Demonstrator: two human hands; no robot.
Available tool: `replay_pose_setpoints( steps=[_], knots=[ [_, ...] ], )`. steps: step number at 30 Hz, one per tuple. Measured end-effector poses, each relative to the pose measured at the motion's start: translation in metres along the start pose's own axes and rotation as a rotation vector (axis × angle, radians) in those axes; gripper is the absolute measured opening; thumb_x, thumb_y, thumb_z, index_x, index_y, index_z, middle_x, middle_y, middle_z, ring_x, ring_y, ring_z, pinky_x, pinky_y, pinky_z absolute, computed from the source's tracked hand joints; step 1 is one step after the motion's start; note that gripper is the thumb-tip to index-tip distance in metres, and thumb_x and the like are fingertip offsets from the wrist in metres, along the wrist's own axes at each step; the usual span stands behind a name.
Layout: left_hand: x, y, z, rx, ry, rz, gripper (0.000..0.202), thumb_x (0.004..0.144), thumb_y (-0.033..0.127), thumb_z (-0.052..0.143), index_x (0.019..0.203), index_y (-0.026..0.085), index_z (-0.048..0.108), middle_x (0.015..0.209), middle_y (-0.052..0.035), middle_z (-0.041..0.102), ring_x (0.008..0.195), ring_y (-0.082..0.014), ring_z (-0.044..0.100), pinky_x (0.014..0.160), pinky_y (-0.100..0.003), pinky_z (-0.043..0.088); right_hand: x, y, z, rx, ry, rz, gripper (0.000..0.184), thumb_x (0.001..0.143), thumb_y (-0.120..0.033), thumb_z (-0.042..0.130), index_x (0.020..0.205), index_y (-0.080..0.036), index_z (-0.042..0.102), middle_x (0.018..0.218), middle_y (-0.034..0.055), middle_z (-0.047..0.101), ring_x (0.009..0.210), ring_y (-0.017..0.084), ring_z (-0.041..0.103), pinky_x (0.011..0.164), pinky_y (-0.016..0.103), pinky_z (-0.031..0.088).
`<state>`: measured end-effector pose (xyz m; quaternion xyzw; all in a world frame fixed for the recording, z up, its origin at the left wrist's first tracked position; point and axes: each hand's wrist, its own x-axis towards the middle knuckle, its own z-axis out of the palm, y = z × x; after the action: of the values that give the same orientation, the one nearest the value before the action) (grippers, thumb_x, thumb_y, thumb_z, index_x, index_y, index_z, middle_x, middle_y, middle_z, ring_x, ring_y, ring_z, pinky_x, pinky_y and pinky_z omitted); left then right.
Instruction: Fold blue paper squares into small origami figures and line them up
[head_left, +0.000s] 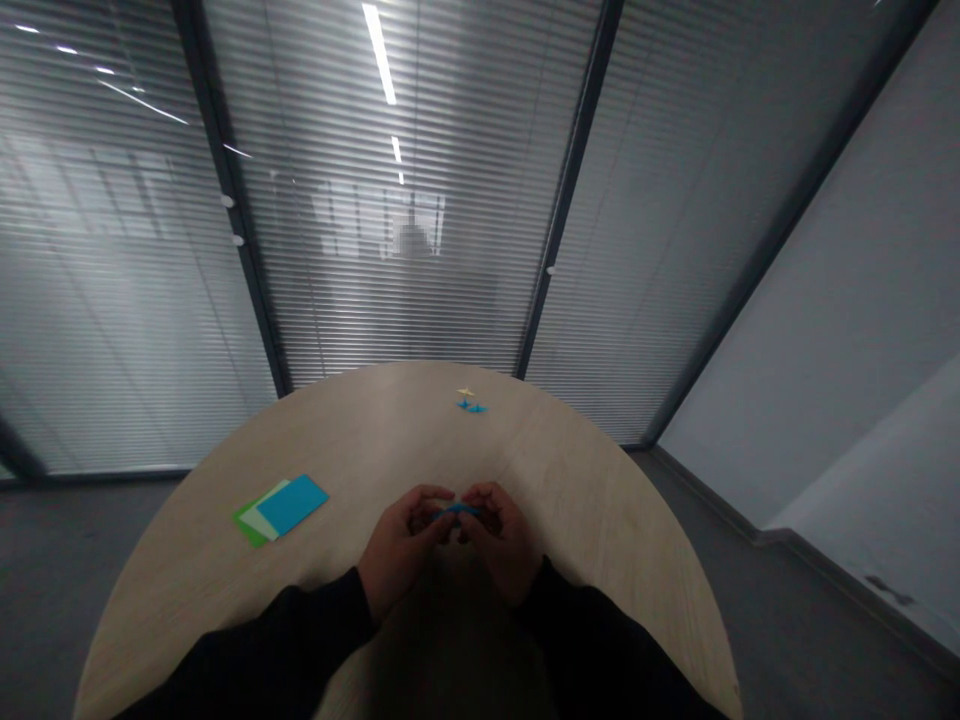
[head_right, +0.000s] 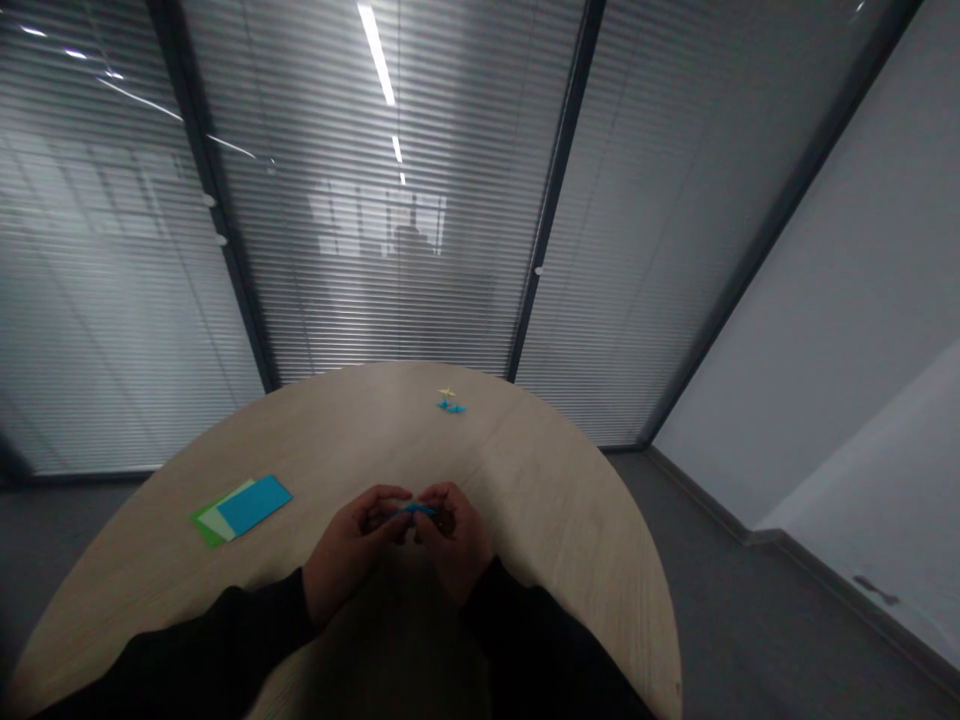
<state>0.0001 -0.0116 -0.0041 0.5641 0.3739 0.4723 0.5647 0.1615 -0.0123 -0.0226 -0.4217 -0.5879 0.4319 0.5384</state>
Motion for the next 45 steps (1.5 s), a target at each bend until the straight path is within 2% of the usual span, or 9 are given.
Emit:
replay_pose_setpoints(
  steps=[3,6,11,19,28,33,39,45],
  knots=[
    [-0.001,-0.001,0.0,-0.009,0.008,0.008,0.029,0.078,0.035,0.072,0.098,0.016,0.063,0.077,-0.0034,0.071,0.07,-0.0163,0.062,0.067,-0.028,0.047,-0.002,0.002,-0.001,-0.083,-0.011,-0.075,0.016,0.084,-0.032,0.062,0.094,-0.02,0.057,0.078,0.0015,0.065,0.066,0.015,0.063,0.06,0.026,0.049],
    [-0.002,0.001,0.001,-0.01,0.009,0.008,0.026,0.077,0.034,0.073,0.094,0.016,0.065,0.076,-0.0025,0.07,0.069,-0.0153,0.061,0.065,-0.027,0.046,-0.003,0.002,-0.001,-0.132,-0.029,-0.082,0.013,0.086,-0.031,0.06,0.093,-0.02,0.058,0.072,0.0006,0.064,0.062,0.014,0.062,0.057,0.025,0.047],
    [-0.002,0.004,0.002,-0.003,0.035,0.002,0.026,0.075,0.034,0.074,0.093,0.016,0.067,0.073,-0.0017,0.069,0.067,-0.0152,0.061,0.065,-0.027,0.047,-0.003,0.0,-0.001,-0.156,-0.009,-0.062,0.011,0.085,-0.031,0.06,0.089,-0.02,0.057,0.066,-0.0008,0.062,0.058,0.014,0.059,0.054,0.025,0.046],
    [0.0,0.002,0.002,0.031,0.028,0.011,0.026,0.075,0.038,0.073,0.087,0.015,0.069,0.075,-0.0038,0.07,0.068,-0.0168,0.062,0.065,-0.028,0.047,0.001,-0.001,0.0,-0.046,-0.035,0.042,0.013,0.079,-0.029,0.06,0.087,-0.019,0.057,0.068,-0.0006,0.064,0.057,0.013,0.059,0.055,0.025,0.046],
    [-0.001,0.003,0.002,-0.031,-0.043,-0.032,0.029,0.076,0.04,0.073,0.088,0.014,0.067,0.073,-0.0038,0.069,0.069,-0.0165,0.062,0.067,-0.029,0.047,-0.002,-0.005,0.003,0.052,-0.019,0.091,0.011,0.077,-0.026,0.058,0.084,-0.019,0.055,0.066,-0.0021,0.063,0.055,0.012,0.058,0.054,0.024,0.046],
    [-0.001,0.003,0.003,-0.116,-0.039,-0.065,0.036,0.075,0.045,0.074,0.091,0.016,0.063,0.074,-0.0014,0.068,0.065,-0.0145,0.061,0.062,-0.027,0.047,-0.004,-0.009,0.003,-0.014,-0.017,0.051,0.011,0.078,-0.027,0.061,0.084,-0.019,0.056,0.064,-0.0026,0.062,0.056,0.012,0.059,0.054,0.024,0.047],
    [0.0,0.005,0.002,-0.121,-0.103,-0.129,0.041,0.076,0.046,0.073,0.099,0.014,0.065,0.08,-0.0042,0.069,0.071,-0.0157,0.062,0.068,-0.028,0.046,-0.005,-0.013,0.002,-0.063,-0.009,0.033,0.013,0.082,-0.03,0.061,0.086,-0.019,0.057,0.065,-0.0025,0.061,0.056,0.012,0.059,0.055,0.025,0.047],
    [0.002,-0.002,-0.002,-0.082,-0.127,-0.138,0.034,0.08,0.047,0.07,0.085,0.013,0.067,0.075,-0.0037,0.067,0.068,-0.015,0.059,0.067,-0.028,0.044,-0.005,-0.004,0.002,-0.058,-0.019,0.005,0.016,0.085,-0.034,0.06,0.092,-0.019,0.057,0.07,-0.0009,0.063,0.06,0.013,0.061,0.058,0.026,0.05]
  ],
)
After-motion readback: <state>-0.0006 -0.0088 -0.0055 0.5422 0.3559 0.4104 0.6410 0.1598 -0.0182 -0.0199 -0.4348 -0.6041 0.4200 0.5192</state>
